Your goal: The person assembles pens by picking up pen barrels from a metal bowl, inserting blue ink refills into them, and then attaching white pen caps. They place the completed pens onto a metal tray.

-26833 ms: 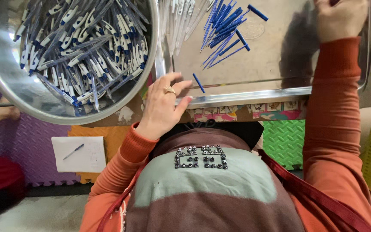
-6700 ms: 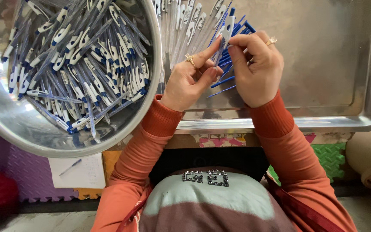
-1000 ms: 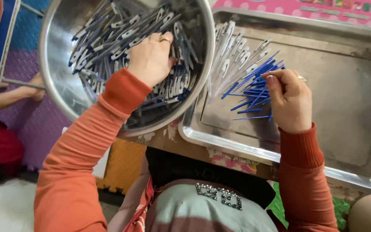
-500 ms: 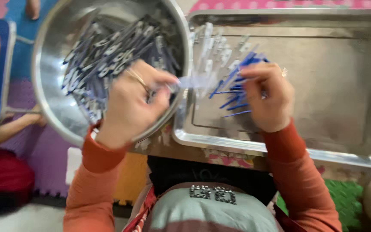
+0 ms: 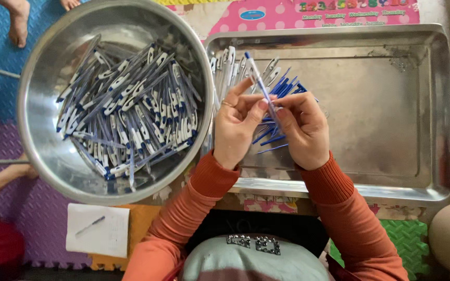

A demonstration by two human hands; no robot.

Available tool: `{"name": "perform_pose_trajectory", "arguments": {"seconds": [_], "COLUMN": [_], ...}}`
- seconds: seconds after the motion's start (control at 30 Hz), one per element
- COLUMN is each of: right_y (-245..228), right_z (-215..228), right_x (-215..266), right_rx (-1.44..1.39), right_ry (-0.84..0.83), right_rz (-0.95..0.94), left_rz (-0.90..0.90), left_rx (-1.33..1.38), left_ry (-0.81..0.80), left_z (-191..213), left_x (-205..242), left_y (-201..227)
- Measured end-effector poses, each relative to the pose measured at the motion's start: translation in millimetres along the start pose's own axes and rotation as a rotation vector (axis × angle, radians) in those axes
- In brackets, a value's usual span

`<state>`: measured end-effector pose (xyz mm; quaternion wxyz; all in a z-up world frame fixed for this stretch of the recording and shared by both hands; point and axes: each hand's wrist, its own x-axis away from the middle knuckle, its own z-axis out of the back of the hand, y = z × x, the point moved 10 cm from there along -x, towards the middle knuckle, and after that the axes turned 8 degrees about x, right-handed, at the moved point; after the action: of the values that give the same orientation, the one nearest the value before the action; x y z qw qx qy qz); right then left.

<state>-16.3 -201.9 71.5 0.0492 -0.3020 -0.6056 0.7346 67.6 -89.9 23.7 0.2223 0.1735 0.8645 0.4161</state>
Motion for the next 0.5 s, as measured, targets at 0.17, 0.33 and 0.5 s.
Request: {"name": "perform_pose_trajectory", "arguments": {"seconds": [0.17,0.33,0.5], "right_y": [11,11,14], "right_z": [15,25,21], "right_x": [0,1,2], "right_rx": [0.199,0.293,0.274], "right_ry": [0.052,0.12,0.095], "right_rz": [0.001,-0.022,-0.066], "left_rz": [0.082,0.107,0.113], "left_rx": [-0.06,-0.056,-0.084], "left_ry": [-0.012,-0.107,-0.134], "left_z": [23,21,22], "left_x": [3,8,10], "left_y": [-24,-37,-37]}}
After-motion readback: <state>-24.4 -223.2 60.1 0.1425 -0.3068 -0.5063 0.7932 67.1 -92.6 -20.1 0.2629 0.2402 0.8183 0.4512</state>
